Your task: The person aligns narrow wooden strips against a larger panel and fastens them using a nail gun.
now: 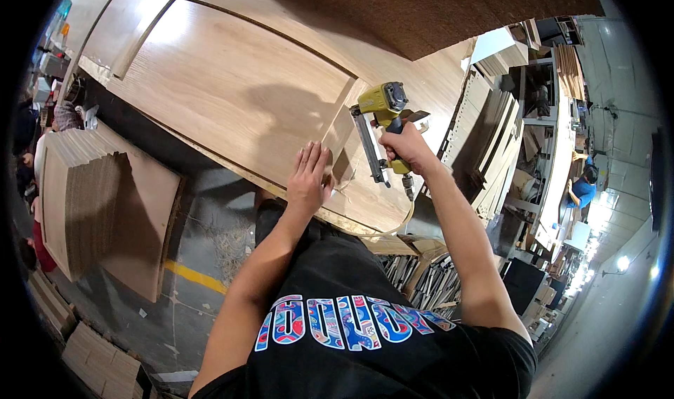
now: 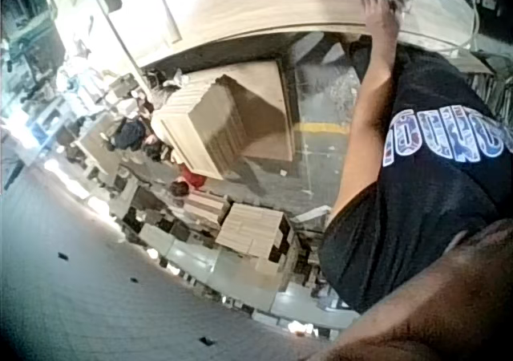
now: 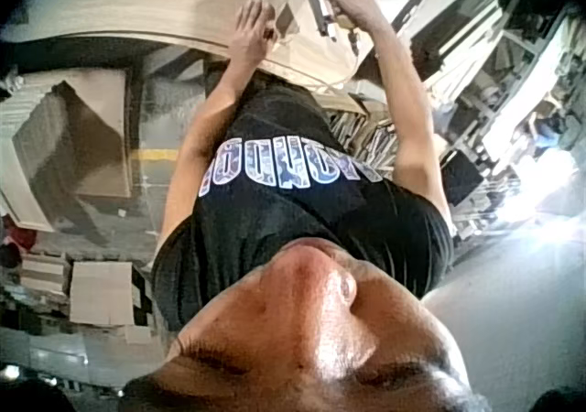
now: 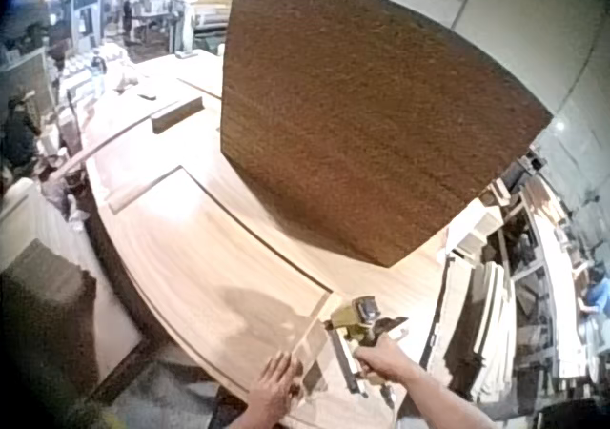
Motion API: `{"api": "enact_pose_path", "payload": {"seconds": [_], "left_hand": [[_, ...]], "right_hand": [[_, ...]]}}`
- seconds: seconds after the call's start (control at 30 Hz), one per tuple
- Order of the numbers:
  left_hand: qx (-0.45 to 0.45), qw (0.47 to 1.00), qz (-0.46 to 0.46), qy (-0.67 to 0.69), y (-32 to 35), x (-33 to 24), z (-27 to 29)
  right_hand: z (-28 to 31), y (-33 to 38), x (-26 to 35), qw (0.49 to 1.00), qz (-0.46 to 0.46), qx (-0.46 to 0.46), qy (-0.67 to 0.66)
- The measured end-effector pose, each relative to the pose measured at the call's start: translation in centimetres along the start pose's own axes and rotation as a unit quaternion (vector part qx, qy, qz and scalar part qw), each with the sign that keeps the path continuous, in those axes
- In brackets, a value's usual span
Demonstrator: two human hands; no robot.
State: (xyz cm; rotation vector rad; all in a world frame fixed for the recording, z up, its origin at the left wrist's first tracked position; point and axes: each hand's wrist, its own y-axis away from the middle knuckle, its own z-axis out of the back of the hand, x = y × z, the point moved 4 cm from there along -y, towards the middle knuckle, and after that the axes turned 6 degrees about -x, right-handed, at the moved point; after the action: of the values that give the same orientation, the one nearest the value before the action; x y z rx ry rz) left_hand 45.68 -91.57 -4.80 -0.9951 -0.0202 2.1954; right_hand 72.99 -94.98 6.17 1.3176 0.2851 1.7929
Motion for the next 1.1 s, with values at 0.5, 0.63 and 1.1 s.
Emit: {"api": "enact_pose_path", "payload": {"seconds": [0.5, 0.63, 1.1], "left_hand": [[-0.017, 1.0, -0.006, -0.019, 0.4, 0.1, -0.5], [-0.009, 1.0, -0.009, -0.028, 0.2, 0.0, -0.6], [0.029, 0.999, -0.002, -0.038, 0.5, 0.1, -0.5]], "right_hand": [[-1.0, 0.2, 1.6, 0.998, 0.021, 0.015, 0.061], [-0.4, 0.1, 0.6, 0.993, 0.016, -0.014, 0.112], [-3.9, 5.4, 0.7, 0.996, 0.007, 0.036, 0.077]]}}
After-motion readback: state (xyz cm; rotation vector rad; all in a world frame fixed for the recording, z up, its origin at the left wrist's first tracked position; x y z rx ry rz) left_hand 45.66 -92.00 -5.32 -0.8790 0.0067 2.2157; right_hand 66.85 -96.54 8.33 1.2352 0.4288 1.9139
